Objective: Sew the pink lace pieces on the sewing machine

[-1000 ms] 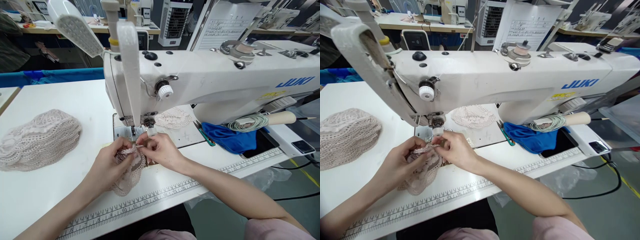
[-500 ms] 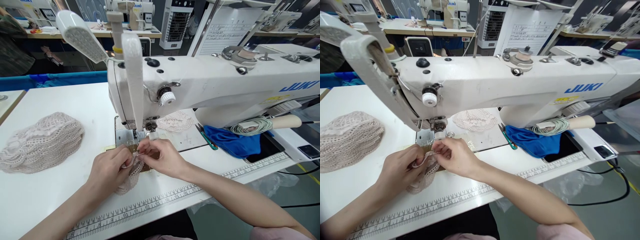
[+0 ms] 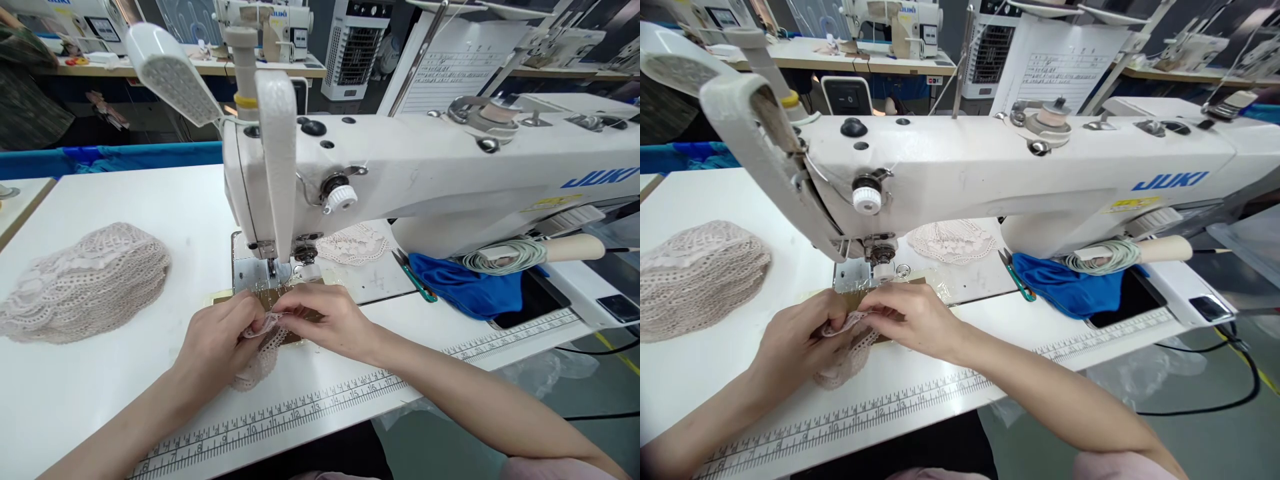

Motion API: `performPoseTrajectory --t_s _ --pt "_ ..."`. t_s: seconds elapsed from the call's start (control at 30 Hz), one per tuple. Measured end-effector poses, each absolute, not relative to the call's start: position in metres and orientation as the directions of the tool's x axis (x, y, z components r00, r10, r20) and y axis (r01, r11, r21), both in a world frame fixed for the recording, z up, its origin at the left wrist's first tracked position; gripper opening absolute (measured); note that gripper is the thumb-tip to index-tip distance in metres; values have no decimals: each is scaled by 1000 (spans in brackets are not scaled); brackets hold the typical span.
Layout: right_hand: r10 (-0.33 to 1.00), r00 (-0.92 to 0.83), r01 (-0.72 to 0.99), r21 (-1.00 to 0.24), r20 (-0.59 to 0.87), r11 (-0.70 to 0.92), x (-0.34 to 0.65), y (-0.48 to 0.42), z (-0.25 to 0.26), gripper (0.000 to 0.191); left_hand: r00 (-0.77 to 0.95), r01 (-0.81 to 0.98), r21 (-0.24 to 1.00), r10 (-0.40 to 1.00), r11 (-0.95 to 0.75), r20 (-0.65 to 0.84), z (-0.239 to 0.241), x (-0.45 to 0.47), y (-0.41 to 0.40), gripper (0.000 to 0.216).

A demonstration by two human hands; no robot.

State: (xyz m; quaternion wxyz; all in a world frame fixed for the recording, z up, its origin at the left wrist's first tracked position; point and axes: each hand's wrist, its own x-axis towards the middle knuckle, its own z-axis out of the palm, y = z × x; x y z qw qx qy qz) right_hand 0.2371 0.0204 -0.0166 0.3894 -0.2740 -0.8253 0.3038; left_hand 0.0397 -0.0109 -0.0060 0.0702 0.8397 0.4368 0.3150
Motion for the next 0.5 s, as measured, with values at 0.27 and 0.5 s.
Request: performPoseTrajectory --t_s 0.27,0.5 --pt "211 -655 293 -14 726 956 247 20 -24 16 436 607 549 819 -574 374 -5 37 -16 32" --pt "-78 -625 229 277 777 933 251 20 -20 19 486 520 550 756 -653 439 -1 37 -18 26"
